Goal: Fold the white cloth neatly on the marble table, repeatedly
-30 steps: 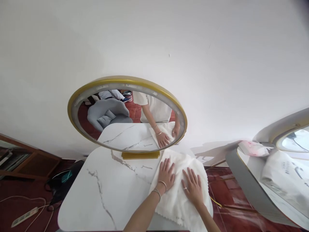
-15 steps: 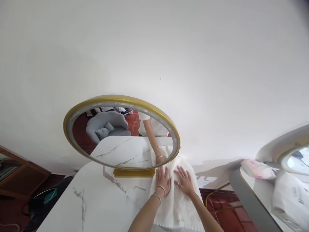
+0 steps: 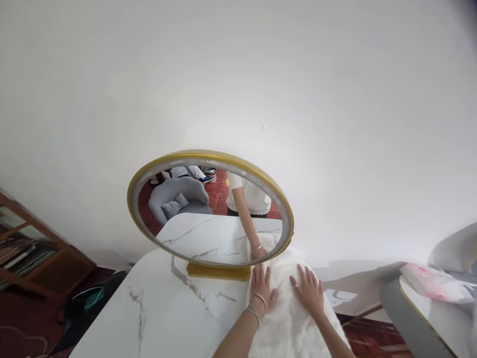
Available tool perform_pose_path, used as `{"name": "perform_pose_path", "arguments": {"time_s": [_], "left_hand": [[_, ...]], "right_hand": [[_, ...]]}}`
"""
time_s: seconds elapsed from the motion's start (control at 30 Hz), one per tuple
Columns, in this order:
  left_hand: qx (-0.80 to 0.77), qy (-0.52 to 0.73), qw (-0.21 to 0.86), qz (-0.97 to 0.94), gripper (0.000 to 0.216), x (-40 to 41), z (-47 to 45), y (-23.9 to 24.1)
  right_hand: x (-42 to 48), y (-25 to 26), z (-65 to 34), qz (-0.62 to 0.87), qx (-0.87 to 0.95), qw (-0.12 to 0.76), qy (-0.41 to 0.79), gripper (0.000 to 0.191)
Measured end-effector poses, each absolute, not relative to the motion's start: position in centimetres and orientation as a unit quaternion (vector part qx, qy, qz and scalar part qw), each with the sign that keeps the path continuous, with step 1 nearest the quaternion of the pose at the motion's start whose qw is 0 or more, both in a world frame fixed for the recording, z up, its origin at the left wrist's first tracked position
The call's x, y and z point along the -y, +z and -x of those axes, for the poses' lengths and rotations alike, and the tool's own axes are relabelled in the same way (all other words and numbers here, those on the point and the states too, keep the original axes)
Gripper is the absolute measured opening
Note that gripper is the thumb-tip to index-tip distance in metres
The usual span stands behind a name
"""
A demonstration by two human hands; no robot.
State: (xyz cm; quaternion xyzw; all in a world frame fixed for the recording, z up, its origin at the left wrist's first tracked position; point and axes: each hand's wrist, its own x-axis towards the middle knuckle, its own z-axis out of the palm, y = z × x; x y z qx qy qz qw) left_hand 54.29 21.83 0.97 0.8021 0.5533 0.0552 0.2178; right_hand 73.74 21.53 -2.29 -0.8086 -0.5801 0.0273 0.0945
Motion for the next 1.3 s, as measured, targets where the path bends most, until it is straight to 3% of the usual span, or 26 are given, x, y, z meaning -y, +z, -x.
{"name": "perform_pose_path", "arguments": {"time_s": [0.3, 0.43, 0.57, 0.73, 0.87, 1.0, 1.1, 1.3], "left_hand": [[-0.549, 0.052, 0.218, -0.805, 0.071, -11.9, -50.7, -0.2], [-0.566, 0.046, 0.193, -0.801, 0.066, -8.1, -48.0, -0.8], [-0.631, 0.056, 0.178, -0.753, 0.042, -8.7, -47.1, 2.0], [-0.748, 0.060, 0.194, -0.631, 0.047, -13.3, -47.8, 6.8], [-0.683, 0.075, 0.241, -0.685, 0.043, -14.8, -47.8, 8.2], [-0.552, 0.112, 0.279, -0.778, 0.031, -14.4, -46.8, 9.8], [-0.482, 0.120, 0.281, -0.821, 0.027, -14.1, -45.8, 11.5], [-0.434, 0.087, 0.257, -0.859, 0.015, -13.9, -43.6, 13.4]], "right_hand": [[-11.9, -3.8, -69.5, 0.755, 0.634, 0.161, -0.051, 0.070], [-6.4, -5.7, -67.7, 0.737, 0.643, 0.191, -0.086, 0.060], [-3.3, -6.3, -67.2, 0.754, 0.612, 0.211, -0.109, 0.047], [-4.7, -2.6, -68.2, 0.771, 0.610, 0.180, -0.014, 0.032], [-7.7, 0.3, -68.5, 0.764, 0.617, 0.178, 0.062, 0.023], [-10.5, 3.1, -67.0, 0.653, 0.706, 0.257, 0.096, 0.049], [-12.2, 5.7, -65.3, 0.546, 0.778, 0.255, 0.175, 0.059], [-13.0, 9.5, -64.6, 0.455, 0.799, 0.200, 0.339, 0.024]]}}
